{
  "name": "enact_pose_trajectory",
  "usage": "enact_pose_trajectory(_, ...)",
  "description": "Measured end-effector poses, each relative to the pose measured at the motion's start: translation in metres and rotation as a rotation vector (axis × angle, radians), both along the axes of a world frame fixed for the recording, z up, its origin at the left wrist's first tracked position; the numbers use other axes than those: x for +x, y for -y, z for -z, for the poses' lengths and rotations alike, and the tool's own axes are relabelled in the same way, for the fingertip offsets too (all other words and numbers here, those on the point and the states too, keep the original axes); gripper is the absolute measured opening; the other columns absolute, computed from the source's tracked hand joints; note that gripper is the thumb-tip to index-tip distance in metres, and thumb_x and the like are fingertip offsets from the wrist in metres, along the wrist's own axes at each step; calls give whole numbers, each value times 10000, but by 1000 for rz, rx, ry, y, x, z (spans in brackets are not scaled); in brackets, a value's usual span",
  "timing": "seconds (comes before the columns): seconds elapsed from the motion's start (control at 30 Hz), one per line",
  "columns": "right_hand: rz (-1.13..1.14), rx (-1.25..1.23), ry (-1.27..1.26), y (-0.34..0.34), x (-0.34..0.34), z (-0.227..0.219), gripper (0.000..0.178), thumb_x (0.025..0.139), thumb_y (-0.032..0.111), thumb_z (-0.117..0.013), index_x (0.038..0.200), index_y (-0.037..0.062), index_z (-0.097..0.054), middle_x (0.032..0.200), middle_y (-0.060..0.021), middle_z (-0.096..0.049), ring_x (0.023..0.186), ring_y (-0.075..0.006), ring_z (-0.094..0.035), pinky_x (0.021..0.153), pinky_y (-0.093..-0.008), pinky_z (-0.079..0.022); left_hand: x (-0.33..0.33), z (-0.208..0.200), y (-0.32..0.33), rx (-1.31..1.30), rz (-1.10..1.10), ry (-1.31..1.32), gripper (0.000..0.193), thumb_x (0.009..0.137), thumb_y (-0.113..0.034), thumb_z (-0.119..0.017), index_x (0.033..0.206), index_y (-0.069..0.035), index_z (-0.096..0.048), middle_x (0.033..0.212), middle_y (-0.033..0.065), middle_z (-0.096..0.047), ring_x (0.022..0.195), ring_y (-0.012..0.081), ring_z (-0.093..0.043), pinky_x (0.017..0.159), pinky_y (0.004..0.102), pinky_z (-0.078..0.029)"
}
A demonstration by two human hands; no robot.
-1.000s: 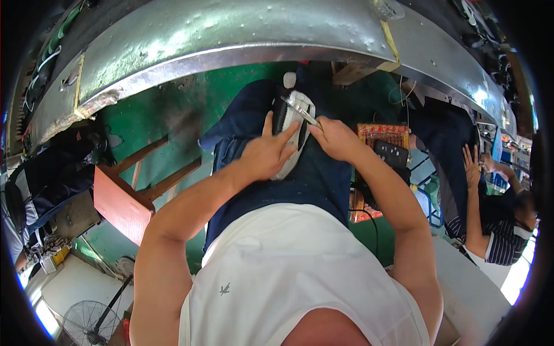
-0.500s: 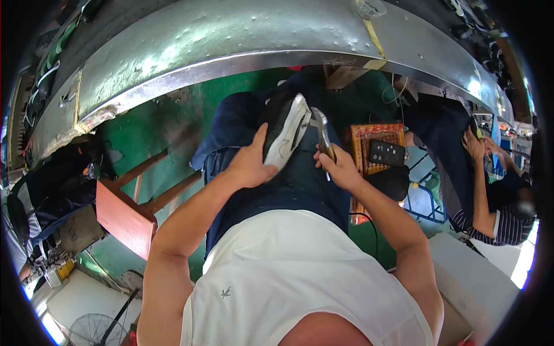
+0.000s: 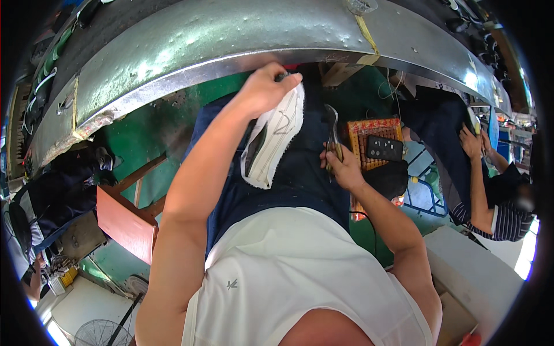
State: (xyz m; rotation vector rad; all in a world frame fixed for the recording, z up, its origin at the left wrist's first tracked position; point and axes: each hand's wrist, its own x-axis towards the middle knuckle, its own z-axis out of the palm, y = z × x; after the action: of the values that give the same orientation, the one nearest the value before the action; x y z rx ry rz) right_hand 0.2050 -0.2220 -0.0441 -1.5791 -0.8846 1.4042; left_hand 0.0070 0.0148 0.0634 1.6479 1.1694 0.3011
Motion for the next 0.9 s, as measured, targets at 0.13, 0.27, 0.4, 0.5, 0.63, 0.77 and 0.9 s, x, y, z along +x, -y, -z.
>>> enact_pose_trajectory(0.13, -260, -136, 156, -3, 19, -32, 283, 999, 185, -595, 1201, -13, -607, 883, -55, -667, 818, -126, -630, 754, -278, -497, -17, 111, 40, -708, -150, 246, 603, 1061, -495, -458, 1415, -14, -543, 1338, 155, -626, 1195, 220, -601, 1042, 349, -459)
enact_pose_trajectory(0.27, -486, -317, 19, -9, 17, -74, 300, 984, 181, -611, 1223, -1, -611, 959, -62, -673, 855, -141, -638, 759, -292, -519, -51, 114, 93, -422, -76, 291, 565, 1114, -407, -325, 1477, 1, -468, 1409, 135, -576, 1292, 195, -524, 1116, 305, -377)
enact_pose_trajectory(0.4, -469, -419, -277, -22, 15, -63, 413, 974, 141, -617, 1347, -22, -546, 1128, -80, -649, 1043, -205, -672, 733, -314, -580, -47, 131, 99, -442, -209, 304, 566, 1111, -424, -320, 1493, -29, -457, 1427, 154, -558, 1313, 221, -513, 1121, 305, -369)
enact_pose_trajectory(0.5, -400, -411, -348, -34, 3, -65, 350, 965, 138, -617, 1273, -26, -589, 1083, -95, -672, 991, -185, -670, 741, -307, -556, -50, 156, 101, -347, -164, 262, 611, 1102, -463, -310, 1491, -13, -447, 1446, 203, -535, 1362, 274, -485, 1137, 318, -351)
enact_pose_trajectory(0.63, -594, -31, 357, -25, -6, -56, 253, 936, 114, -613, 1157, -8, -626, 983, -124, -691, 904, -180, -655, 783, -332, -518, -52, 167, 100, -311, -159, 269, 618, 1102, -467, -298, 1487, -8, -449, 1438, 213, -541, 1357, 285, -492, 1137, 319, -350)
enact_pose_trajectory(0.77, -660, -28, 418, -23, 9, -74, 309, 913, 128, -632, 1188, -10, -607, 1009, -203, -680, 950, -337, -660, 873, -402, -509, -50, 158, 111, -269, -161, 258, 617, 1101, -464, -292, 1476, -2, -458, 1420, 220, -553, 1350, 294, -500, 1134, 323, -353)
enact_pose_trajectory(0.9, -873, -31, 607, -38, 20, -87, 569, 917, 180, -652, 1448, 49, -494, 1157, -276, -645, 1064, -398, -630, 951, -408, -485, -44, 148, 114, -173, -164, 171, 567, 1096, -386, -302, 1448, 21, -479, 1420, 262, -540, 1375, 356, -477, 1151, 362, -343)
